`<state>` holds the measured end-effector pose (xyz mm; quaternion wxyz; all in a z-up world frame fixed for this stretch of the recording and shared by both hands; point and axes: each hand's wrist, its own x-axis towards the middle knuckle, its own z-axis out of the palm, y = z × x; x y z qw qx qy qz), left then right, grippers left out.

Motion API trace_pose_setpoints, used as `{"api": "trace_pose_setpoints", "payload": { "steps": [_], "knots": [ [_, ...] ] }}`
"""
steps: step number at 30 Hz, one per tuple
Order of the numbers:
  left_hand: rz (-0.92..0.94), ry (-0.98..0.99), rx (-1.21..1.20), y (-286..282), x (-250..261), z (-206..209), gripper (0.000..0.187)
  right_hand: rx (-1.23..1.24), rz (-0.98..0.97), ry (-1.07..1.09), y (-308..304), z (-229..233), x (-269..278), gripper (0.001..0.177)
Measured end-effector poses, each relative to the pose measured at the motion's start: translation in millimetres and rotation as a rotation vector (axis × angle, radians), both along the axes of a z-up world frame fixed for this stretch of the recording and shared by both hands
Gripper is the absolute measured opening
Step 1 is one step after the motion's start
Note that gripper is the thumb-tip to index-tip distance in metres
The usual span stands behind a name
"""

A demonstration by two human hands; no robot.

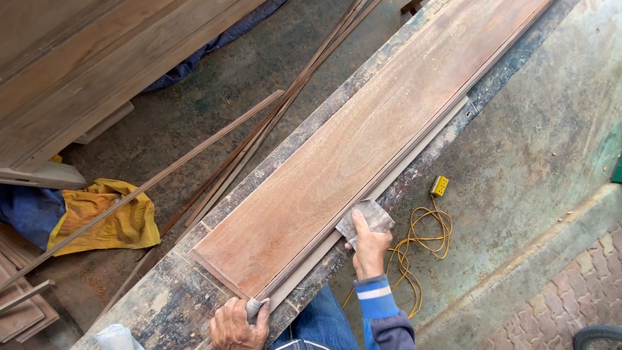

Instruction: Sanding the surface and edges of a wooden plank with sandpaper on a workbench.

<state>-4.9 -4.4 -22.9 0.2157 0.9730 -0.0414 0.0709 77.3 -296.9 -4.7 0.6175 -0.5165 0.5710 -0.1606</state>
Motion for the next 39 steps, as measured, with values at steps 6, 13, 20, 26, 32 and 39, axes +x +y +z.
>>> {"api": "trace_pose_setpoints", "payload": {
  "steps": [6, 13, 20, 26, 32, 39],
  "knots": [
    [-0.022, 0.001, 0.000, 2.6, -1.2, -2.7, 0.054, -0.124, 0.002, -0.001, 7.1, 8.9, 13.1, 0.029],
    [-0.043, -0.012, -0.012, 15.2, -16.0, -40.9, 0.054, -0.622, 0.124, 0.141, 9.2, -12.2, 10.0, 0.035],
    [-0.041, 0.051, 0.028, 24.8, -30.4, -59.5, 0.054, -0.414, 0.074, 0.014, 7.0, -3.2, 15.5, 0.037],
    [-0.046, 0.008, -0.034, 42.7, -44.8, -108.7, 0.053, -0.358, 0.047, 0.027, -0.2, 2.4, 23.7, 0.042],
    [-0.065, -0.028, -0.100, 48.6, -44.6, -111.7, 0.049, -0.368, 0.040, 0.076, -3.6, -17.3, 18.2, 0.053],
    [-0.120, 0.249, -0.079, 62.3, -45.4, -135.5, 0.043, -0.473, 0.086, 0.000, -31.9, -23.7, 35.8, 0.031]
  ]
}}
